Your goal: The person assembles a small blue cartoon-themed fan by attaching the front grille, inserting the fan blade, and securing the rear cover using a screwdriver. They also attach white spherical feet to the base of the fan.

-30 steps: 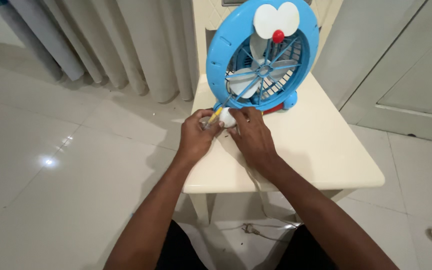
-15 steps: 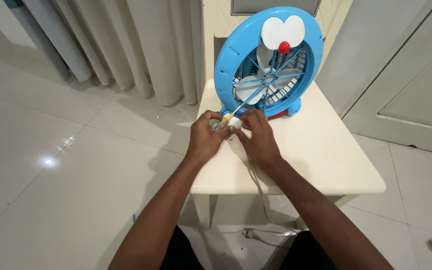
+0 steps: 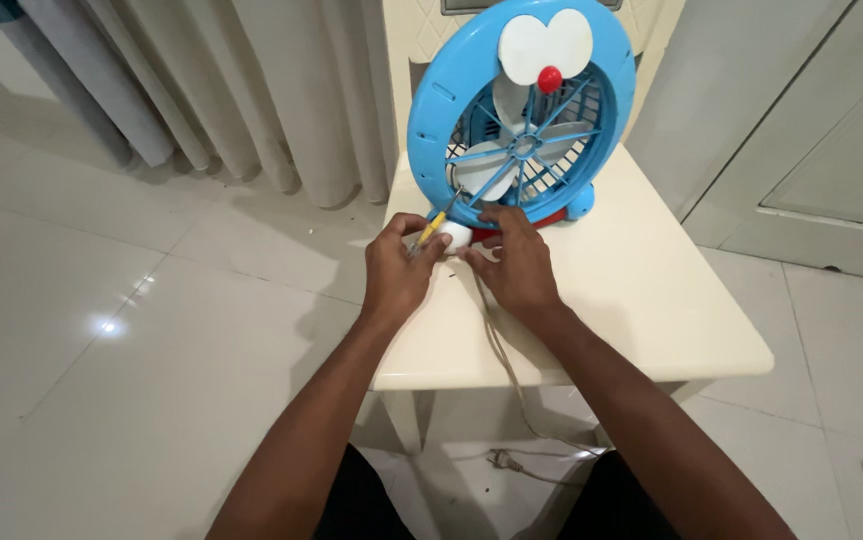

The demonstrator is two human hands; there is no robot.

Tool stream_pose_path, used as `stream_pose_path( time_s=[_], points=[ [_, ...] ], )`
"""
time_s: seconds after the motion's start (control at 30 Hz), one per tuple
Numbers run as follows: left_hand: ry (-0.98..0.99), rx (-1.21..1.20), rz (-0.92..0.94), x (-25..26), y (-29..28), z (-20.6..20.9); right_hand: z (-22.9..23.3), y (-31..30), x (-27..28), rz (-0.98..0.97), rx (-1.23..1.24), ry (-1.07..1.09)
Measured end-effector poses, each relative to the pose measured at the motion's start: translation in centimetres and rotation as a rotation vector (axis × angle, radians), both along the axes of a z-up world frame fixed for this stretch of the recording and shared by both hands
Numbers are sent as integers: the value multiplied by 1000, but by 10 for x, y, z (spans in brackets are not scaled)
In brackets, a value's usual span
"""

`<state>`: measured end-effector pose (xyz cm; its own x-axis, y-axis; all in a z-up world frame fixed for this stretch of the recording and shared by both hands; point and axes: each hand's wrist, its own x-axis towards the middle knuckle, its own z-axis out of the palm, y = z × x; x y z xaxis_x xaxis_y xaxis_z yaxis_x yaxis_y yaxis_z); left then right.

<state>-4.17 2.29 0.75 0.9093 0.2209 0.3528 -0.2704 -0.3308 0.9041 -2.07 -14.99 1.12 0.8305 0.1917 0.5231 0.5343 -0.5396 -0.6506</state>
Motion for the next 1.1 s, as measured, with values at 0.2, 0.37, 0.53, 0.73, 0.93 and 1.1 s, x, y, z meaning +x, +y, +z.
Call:
stream_pose_path(
  time_s=[0.2,0.37,0.53,0.73,0.93,1.1],
  points=[
    [36,128,40,3,2,6,7,1,3,-37,-30,120],
    [75,118,-57,4,5,5,8,-1,1,-33,-30,128],
    [-62,180,-74,8,11,-2,13,11,3,-100,-31,104],
    [51,232,-58,5,1,3,-12,-49,-29,94,202,68],
    [75,261,-6,-5,-12,16,-97,-204,-79,-239,569,-431],
    [187,282,75,-5,-14,19,-188,-367,-82,-544,651,-474]
  ],
)
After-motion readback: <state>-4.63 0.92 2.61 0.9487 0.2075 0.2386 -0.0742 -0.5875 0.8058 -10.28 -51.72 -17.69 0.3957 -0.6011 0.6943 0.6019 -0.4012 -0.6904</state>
